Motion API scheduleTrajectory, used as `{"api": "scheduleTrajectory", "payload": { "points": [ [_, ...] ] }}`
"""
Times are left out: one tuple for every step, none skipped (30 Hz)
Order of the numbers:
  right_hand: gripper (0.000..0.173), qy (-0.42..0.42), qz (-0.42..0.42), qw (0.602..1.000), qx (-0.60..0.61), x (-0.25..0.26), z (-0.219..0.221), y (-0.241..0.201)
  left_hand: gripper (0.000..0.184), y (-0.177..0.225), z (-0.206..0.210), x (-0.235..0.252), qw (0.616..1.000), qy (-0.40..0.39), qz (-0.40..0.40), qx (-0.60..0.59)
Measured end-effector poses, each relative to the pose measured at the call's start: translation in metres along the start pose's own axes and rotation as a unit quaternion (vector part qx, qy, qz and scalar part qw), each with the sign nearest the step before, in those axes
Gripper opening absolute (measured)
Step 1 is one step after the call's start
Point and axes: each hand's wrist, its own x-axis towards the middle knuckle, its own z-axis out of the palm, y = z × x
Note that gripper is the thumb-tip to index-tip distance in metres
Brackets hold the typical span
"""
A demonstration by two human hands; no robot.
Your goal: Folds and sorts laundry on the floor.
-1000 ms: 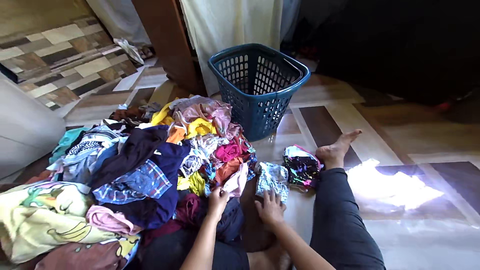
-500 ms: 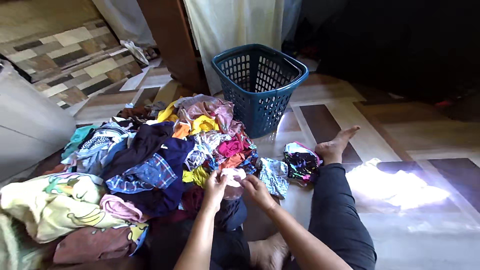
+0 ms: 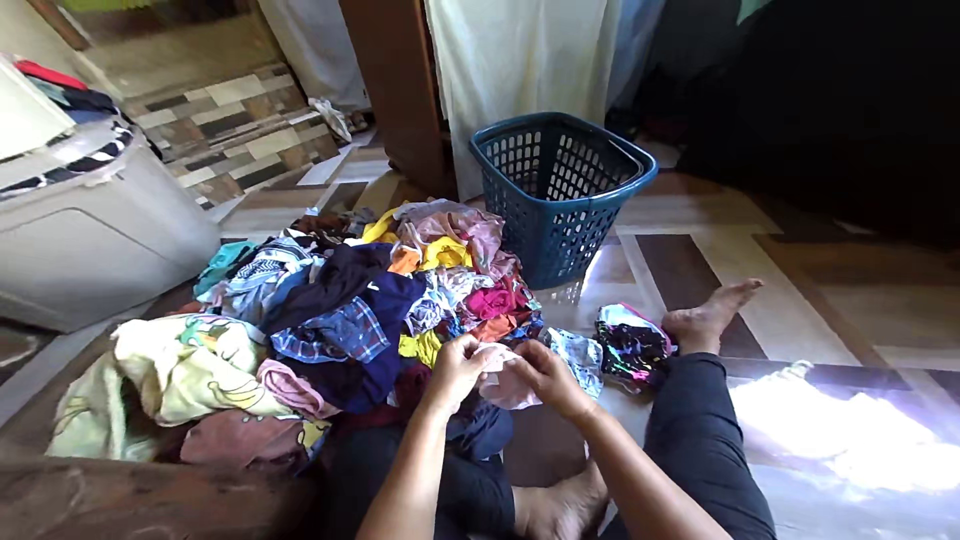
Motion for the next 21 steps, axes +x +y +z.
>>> {"api": "scheduleTrajectory", "payload": {
  "points": [
    [0.025,0.000,0.009,1.000,0.006,0.001,-0.004,-0.004,0.014,0.002,-0.003,-0.001,1.000,0.009,-0.003,-0.005],
    [0.022,-0.007,0.020,1.000,0.016,0.002,-0.008,-0.010,0.013,0.003,-0.005,-0.003,1.000,0.019,-0.001,-0.011],
    [0.021,-0.020,0.029,0.999,0.022,0.002,-0.011,-0.015,0.012,0.004,-0.006,-0.004,1.000,0.027,0.004,-0.015],
    [0.023,-0.035,0.033,0.999,0.020,0.002,-0.012,-0.019,0.013,0.003,-0.007,-0.004,0.999,0.035,0.014,-0.020],
    [0.030,-0.050,0.031,0.998,0.005,0.002,-0.012,-0.021,0.014,0.001,-0.008,-0.004,0.998,0.046,0.030,-0.026],
    [0.042,-0.058,0.024,0.998,-0.020,0.000,-0.009,-0.023,0.014,-0.001,-0.007,-0.005,0.997,0.061,0.046,-0.031],
    [0.053,-0.059,0.008,0.997,-0.050,-0.002,-0.004,-0.025,0.014,-0.002,-0.006,-0.004,0.994,0.081,0.058,-0.034],
    [0.061,-0.053,-0.016,0.995,-0.082,-0.004,0.000,-0.027,0.014,-0.003,-0.005,-0.004,0.991,0.107,0.068,-0.035],
    [0.064,-0.044,-0.047,0.991,-0.118,-0.006,0.004,-0.029,0.014,-0.003,-0.006,-0.003,0.988,0.132,0.074,-0.035],
    [0.062,-0.037,-0.079,0.984,-0.154,-0.008,0.007,-0.031,0.013,-0.003,-0.007,-0.003,0.985,0.154,0.076,-0.035],
    [0.057,-0.030,-0.117,0.974,-0.190,-0.009,0.008,-0.029,0.011,-0.004,-0.009,-0.002,0.981,0.174,0.074,-0.037],
    [0.049,-0.023,-0.154,0.964,-0.215,-0.009,0.008,-0.026,0.010,-0.003,-0.011,-0.002,0.979,0.189,0.068,-0.042],
    [0.038,-0.013,-0.187,0.955,-0.228,-0.009,0.007,-0.023,0.009,-0.004,-0.013,-0.002,0.977,0.198,0.065,-0.048],
    [0.028,0.001,-0.212,0.949,-0.233,-0.008,0.006,-0.020,0.009,-0.005,-0.015,-0.002,0.976,0.202,0.064,-0.050],
    [0.019,0.015,-0.225,0.946,-0.234,-0.007,0.004,-0.019,0.009,-0.006,-0.016,-0.002,0.977,0.200,0.062,-0.051],
    [0.016,0.023,-0.229,0.944,-0.235,-0.006,0.002,-0.018,0.010,-0.006,-0.016,-0.003,0.978,0.196,0.057,-0.050],
    [0.016,0.030,-0.231,0.944,-0.235,-0.004,0.000,-0.018,0.010,-0.007,-0.015,-0.003,0.979,0.192,0.050,-0.045],
    [0.016,0.036,-0.232,0.943,-0.236,-0.003,-0.002,-0.019,0.011,-0.008,-0.015,-0.004,0.980,0.188,0.043,-0.040],
    [0.017,0.046,-0.232,0.942,-0.237,-0.001,-0.004,-0.021,0.011,-0.009,-0.015,-0.004,0.981,0.188,0.041,-0.038],
    [0.018,0.054,-0.229,0.943,-0.235,0.000,-0.005,-0.023,0.011,-0.009,-0.015,-0.003,0.980,0.189,0.039,-0.038],
    [0.020,0.057,-0.224,0.946,-0.228,0.001,-0.008,-0.025,0.012,-0.009,-0.015,-0.003,0.980,0.190,0.037,-0.044]
  ]
}}
